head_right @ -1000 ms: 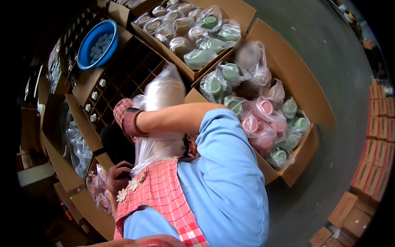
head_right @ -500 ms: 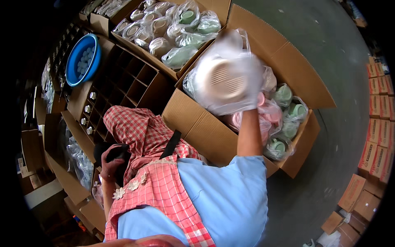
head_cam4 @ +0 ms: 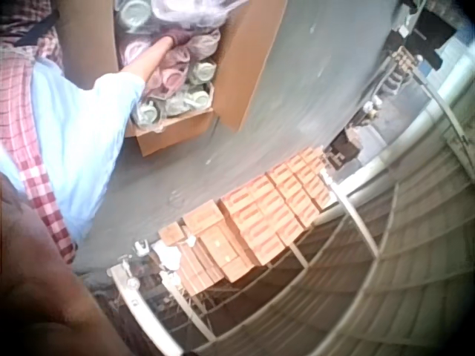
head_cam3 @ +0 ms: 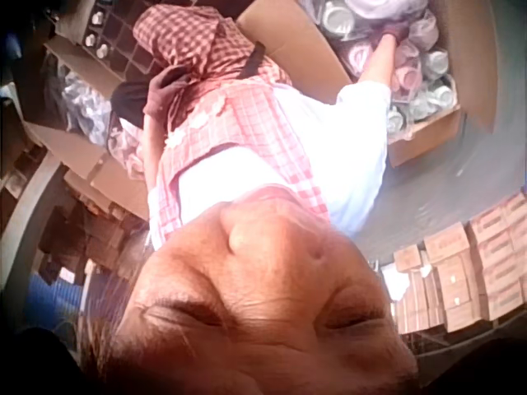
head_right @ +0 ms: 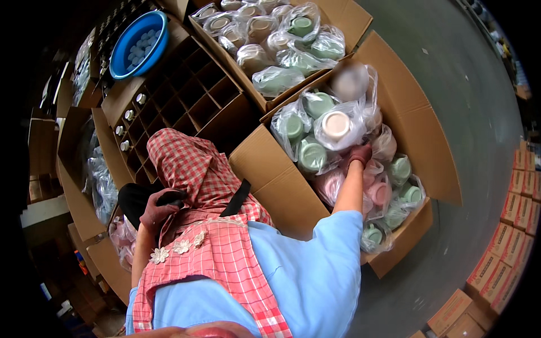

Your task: The person unpacks thermos flasks from plastic bags, removes the inner glass liner and lid, and wipes the exterior with a cloth. They then reassemble the thermos and place it back into a plastic bag inside a cardboard box. This process is repeated for multiple thermos flasks of different colors.

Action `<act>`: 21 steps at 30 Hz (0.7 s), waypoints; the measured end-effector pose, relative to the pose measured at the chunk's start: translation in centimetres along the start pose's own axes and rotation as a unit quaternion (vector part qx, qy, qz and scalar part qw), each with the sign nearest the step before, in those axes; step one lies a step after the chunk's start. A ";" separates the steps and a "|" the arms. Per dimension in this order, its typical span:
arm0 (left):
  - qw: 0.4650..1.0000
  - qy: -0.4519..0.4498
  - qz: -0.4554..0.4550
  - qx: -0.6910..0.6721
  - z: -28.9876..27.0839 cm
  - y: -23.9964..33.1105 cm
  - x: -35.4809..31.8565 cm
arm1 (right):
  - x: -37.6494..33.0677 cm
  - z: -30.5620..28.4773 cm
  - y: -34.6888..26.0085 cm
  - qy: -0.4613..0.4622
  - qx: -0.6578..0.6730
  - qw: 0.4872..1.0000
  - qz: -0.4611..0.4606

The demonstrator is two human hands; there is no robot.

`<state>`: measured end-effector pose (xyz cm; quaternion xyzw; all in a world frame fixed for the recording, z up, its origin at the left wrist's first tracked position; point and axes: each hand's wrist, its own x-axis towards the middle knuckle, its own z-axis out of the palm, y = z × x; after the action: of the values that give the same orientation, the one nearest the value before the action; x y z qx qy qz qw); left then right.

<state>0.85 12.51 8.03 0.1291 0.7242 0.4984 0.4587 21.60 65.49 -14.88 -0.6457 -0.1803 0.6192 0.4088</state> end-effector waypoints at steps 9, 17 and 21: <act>0.996 0.034 -0.011 -0.082 -1.6 -3.5 -0.2 | -3.5 0.9 -1.5 -0.150 -0.329 0.729 -0.581; 0.996 0.065 0.009 -0.056 -2.3 -3.4 -1.6 | -7.9 11.6 3.6 -0.124 -0.798 0.396 -0.437; 0.987 0.117 -0.019 -0.110 -2.6 -5.6 -3.1 | -1.4 13.1 2.9 -0.191 -0.701 0.522 -0.448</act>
<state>2.05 6.32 5.20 0.0048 0.7164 0.5777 0.3912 8.17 66.68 -14.77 -0.4246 -0.8950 0.1366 0.0039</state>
